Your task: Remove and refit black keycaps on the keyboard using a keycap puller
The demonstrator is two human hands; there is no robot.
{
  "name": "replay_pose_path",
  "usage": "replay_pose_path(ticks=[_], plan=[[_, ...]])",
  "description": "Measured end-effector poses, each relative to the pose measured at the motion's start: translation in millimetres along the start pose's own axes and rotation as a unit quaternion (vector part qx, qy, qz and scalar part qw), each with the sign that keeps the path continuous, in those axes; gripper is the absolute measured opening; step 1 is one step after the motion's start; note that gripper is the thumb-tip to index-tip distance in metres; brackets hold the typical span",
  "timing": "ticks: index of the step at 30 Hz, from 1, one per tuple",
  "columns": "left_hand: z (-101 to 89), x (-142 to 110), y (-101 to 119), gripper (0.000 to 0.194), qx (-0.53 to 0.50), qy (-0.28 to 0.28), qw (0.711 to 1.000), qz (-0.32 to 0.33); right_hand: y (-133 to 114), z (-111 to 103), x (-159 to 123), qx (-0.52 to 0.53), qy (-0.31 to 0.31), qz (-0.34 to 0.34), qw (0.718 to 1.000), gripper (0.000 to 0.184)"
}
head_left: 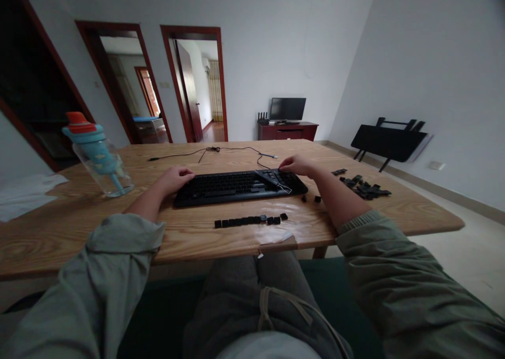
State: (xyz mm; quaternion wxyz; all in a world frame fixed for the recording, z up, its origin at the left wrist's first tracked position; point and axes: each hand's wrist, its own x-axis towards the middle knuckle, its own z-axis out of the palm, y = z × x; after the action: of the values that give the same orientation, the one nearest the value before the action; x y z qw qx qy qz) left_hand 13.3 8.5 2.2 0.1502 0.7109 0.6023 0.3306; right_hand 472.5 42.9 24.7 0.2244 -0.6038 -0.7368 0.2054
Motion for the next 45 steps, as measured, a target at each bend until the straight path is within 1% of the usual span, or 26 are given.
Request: replay_pose_path(ticks=[2,9,13,16,19,22,25,27,28,30,31,33,36,39,42,45], plan=[[0.0,-1,2,0.036,0.0,-0.002,1.0,0.005,6,5,0,0.003,-0.012,-0.001,1.0,0.014],[1.1,-3,4,0.041,-0.014,-0.003,1.0,-0.011,24,8,0,0.007,0.003,0.017,1.0,0.021],[0.8,-4,5,0.044,-0.018,0.0,1.0,-0.014,25,11,4,-0.015,0.026,-0.008,1.0,0.026],[0.2,-5,8,0.042,-0.014,0.0,1.0,-0.012,24,11,3,-0.048,0.044,-0.032,0.997,0.023],[0.1,-6,9,0.041,-0.01,0.001,1.0,-0.023,23,8,-1,-0.062,0.032,-0.047,0.996,0.023],[0.6,-5,9,0.039,-0.007,0.006,1.0,-0.028,21,4,-6,-0.056,0.019,-0.047,0.997,0.025],[0.8,-4,6,0.039,-0.013,0.001,1.0,-0.025,21,3,-9,-0.044,0.02,-0.043,0.998,0.021],[0.5,-4,5,0.039,-0.013,-0.004,1.0,-0.024,22,3,-10,-0.012,0.036,-0.042,0.998,0.016],[0.3,-4,5,0.039,-0.011,-0.005,1.0,-0.024,22,4,-11,0.021,0.044,-0.042,0.998,0.017],[0.1,-3,5,0.039,-0.008,-0.004,1.0,-0.025,22,4,-13,0.119,0.04,-0.042,0.991,0.024],[0.1,-3,5,0.039,-0.008,-0.003,1.0,-0.026,22,3,-14,0.177,0.027,-0.041,0.983,0.029],[0.3,-3,6,0.038,-0.009,-0.002,1.0,-0.026,21,2,-18,0.286,-0.012,-0.039,0.957,0.036],[0.6,-2,4,0.038,-0.008,-0.004,1.0,-0.021,20,1,-21,0.394,-0.06,-0.052,0.916,0.035],[0.8,-1,0,0.04,-0.002,-0.006,1.0,-0.017,18,0,-24,0.444,-0.079,-0.064,0.89,0.031],[1.2,0,-2,0.044,0.001,-0.002,1.0,-0.015,16,-1,-26,0.463,-0.079,-0.065,0.88,0.028],[1.5,0,-3,0.045,-0.002,-0.005,1.0,-0.02,15,-3,-27,0.474,-0.061,-0.067,0.876,0.029]])
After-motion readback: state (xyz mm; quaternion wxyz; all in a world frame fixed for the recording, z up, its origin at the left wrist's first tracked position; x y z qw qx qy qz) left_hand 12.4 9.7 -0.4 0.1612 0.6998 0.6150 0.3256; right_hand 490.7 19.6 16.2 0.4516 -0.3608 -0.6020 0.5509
